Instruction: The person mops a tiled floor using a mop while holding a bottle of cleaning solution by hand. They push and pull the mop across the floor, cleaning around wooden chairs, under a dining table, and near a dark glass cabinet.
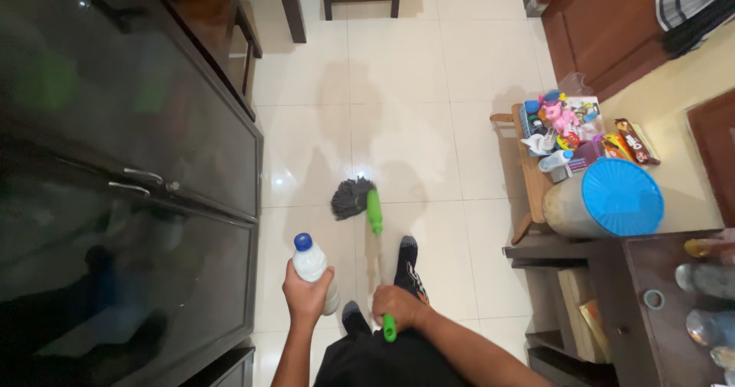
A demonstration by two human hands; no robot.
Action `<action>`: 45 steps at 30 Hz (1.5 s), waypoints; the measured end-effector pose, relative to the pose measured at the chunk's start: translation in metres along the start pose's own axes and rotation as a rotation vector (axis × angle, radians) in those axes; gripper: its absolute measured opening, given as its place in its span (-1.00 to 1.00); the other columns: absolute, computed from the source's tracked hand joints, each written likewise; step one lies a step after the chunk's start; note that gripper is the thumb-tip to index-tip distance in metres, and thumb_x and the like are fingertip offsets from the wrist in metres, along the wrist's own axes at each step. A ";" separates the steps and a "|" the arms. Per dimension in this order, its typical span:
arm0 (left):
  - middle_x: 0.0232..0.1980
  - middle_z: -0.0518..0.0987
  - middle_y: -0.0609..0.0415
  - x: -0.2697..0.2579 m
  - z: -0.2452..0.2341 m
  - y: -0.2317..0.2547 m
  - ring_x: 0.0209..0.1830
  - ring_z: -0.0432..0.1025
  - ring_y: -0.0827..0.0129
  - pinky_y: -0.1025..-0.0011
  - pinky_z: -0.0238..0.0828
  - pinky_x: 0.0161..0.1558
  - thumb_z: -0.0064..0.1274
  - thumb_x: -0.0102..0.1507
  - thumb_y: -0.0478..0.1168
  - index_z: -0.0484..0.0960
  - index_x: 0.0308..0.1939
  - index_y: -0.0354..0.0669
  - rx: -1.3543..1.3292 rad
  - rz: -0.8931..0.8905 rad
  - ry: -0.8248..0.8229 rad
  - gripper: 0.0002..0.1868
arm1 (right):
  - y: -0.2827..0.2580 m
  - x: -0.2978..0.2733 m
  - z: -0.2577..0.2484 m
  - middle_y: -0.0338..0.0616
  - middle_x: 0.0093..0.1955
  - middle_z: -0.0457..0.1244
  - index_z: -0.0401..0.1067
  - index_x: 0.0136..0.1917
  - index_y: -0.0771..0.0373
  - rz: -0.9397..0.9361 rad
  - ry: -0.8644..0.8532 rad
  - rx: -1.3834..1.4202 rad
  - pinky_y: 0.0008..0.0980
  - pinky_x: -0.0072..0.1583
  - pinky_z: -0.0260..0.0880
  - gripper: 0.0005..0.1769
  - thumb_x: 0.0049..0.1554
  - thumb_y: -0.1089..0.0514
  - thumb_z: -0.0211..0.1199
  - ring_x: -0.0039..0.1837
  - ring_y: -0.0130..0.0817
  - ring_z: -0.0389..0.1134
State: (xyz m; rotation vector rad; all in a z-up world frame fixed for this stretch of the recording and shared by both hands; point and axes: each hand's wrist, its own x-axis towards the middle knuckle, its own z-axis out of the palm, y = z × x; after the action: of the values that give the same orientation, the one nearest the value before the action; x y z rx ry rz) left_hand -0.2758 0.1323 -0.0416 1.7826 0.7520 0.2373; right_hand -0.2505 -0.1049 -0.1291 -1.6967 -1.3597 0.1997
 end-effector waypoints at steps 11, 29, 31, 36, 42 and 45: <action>-0.12 0.70 -0.06 0.031 0.066 0.025 -0.12 0.60 0.21 0.26 0.49 -0.02 0.38 -0.03 -0.21 0.58 -0.01 -0.27 0.023 -0.111 0.051 -0.46 | 0.171 0.003 -0.155 -0.02 0.01 0.38 0.40 -0.30 0.26 0.469 0.094 -0.264 0.21 0.29 0.17 -0.79 0.10 0.15 0.31 0.27 0.14 0.31; -0.11 0.67 -0.01 0.018 0.135 0.060 -0.12 0.56 0.30 0.32 0.48 0.00 0.37 0.01 -0.24 0.54 0.02 -0.29 -0.121 0.001 0.008 -0.47 | 0.160 0.013 -0.192 -0.03 -0.30 0.26 0.35 -0.36 0.38 0.529 0.776 -0.019 -0.32 -0.15 0.27 -0.73 0.18 0.29 0.19 -0.25 -0.25 0.27; -0.12 0.68 -0.01 0.005 0.121 0.058 -0.12 0.57 0.30 0.32 0.48 0.00 0.37 0.02 -0.23 0.55 0.00 -0.29 -0.094 -0.001 -0.026 -0.48 | 0.122 -0.002 -0.162 -0.07 -0.32 0.25 0.33 -0.36 0.38 0.596 0.822 0.053 -0.35 -0.19 0.24 -0.73 0.17 0.30 0.18 -0.29 -0.32 0.23; -0.12 0.69 -0.02 -0.032 0.081 0.043 -0.12 0.59 0.28 0.32 0.49 -0.01 0.35 0.01 -0.22 0.56 -0.01 -0.27 -0.115 0.062 -0.075 -0.50 | 0.008 -0.032 -0.098 -0.13 -0.40 0.09 0.19 -0.43 0.37 0.590 0.836 0.142 -0.32 -0.24 0.11 -0.63 0.18 0.35 0.17 -0.33 -0.39 0.07; -0.12 0.69 -0.04 -0.068 0.052 0.014 -0.14 0.59 0.27 0.29 0.49 -0.04 0.37 0.00 -0.21 0.57 -0.02 -0.26 -0.051 0.029 -0.115 -0.49 | -0.086 -0.063 -0.050 -0.13 -0.45 0.13 0.24 -0.45 0.35 0.556 0.698 0.188 -0.31 -0.27 0.10 -0.67 0.13 0.34 0.19 -0.37 -0.40 0.14; -0.14 0.71 -0.05 -0.088 0.042 0.007 -0.15 0.61 0.26 0.30 0.50 -0.04 0.36 0.01 -0.21 0.58 -0.04 -0.26 -0.083 0.046 -0.138 -0.52 | -0.099 -0.080 -0.032 -0.14 -0.49 0.10 0.28 -0.45 0.35 0.627 0.692 0.170 -0.33 -0.29 0.09 -0.65 0.16 0.31 0.20 -0.40 -0.42 0.12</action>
State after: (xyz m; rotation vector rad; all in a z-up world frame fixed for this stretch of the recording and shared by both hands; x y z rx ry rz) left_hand -0.3205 0.0457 -0.0315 1.7204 0.5949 0.1717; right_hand -0.3286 -0.1931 -0.0709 -1.7651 -0.2819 0.0614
